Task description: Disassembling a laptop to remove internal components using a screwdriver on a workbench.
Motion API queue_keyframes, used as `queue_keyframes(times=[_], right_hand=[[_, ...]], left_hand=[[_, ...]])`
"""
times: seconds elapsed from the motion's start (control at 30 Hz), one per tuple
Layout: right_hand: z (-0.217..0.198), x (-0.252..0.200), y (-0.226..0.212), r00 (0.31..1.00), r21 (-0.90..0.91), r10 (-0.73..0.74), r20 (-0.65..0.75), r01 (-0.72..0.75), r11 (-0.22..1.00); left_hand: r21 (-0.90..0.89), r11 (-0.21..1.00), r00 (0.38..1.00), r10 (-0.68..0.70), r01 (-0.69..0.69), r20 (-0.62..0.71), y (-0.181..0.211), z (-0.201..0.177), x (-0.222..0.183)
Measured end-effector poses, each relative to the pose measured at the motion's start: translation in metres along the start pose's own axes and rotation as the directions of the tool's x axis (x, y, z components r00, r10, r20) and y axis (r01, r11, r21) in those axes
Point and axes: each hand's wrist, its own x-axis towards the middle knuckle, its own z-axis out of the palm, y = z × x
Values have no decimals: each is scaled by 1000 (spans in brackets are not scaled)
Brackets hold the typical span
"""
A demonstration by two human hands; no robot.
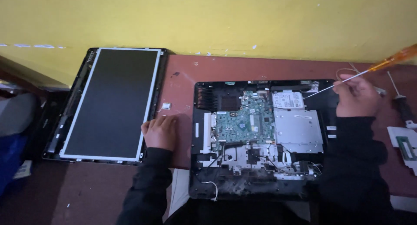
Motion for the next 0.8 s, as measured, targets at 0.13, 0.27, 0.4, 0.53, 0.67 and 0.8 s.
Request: queue_keyframes(times=[0.13, 0.27, 0.4, 0.53, 0.67, 0.8], right_hand=[[-3, -6, -28, 999, 10, -44, -17, 44, 999], [-29, 11, -8, 996, 328, -82, -25, 86, 941], [-91, -10, 4, 943, 398, -296, 154, 215, 892], [-141, -56, -15, 744, -451, -454, 490, 662, 598], [-134, -106, -12, 986, -145, 8, 166, 16, 989], [-108, -141, -52, 897, -457, 409, -166, -438, 774]], left_hand=[[-23, 998, 995, -53, 55, 81, 7, -13, 3], [-49, 999, 1000, -14, 15, 13, 5, -15, -3], [-283, 959, 999, 24, -33, -33, 21, -30, -12], [-516, 784, 889, -97, 345, 447, 61, -66, -22], [-527, 608, 703, -74, 594, 707, 65, -60, -39], [-621, 544, 761, -52, 565, 647, 60, -53, -35]])
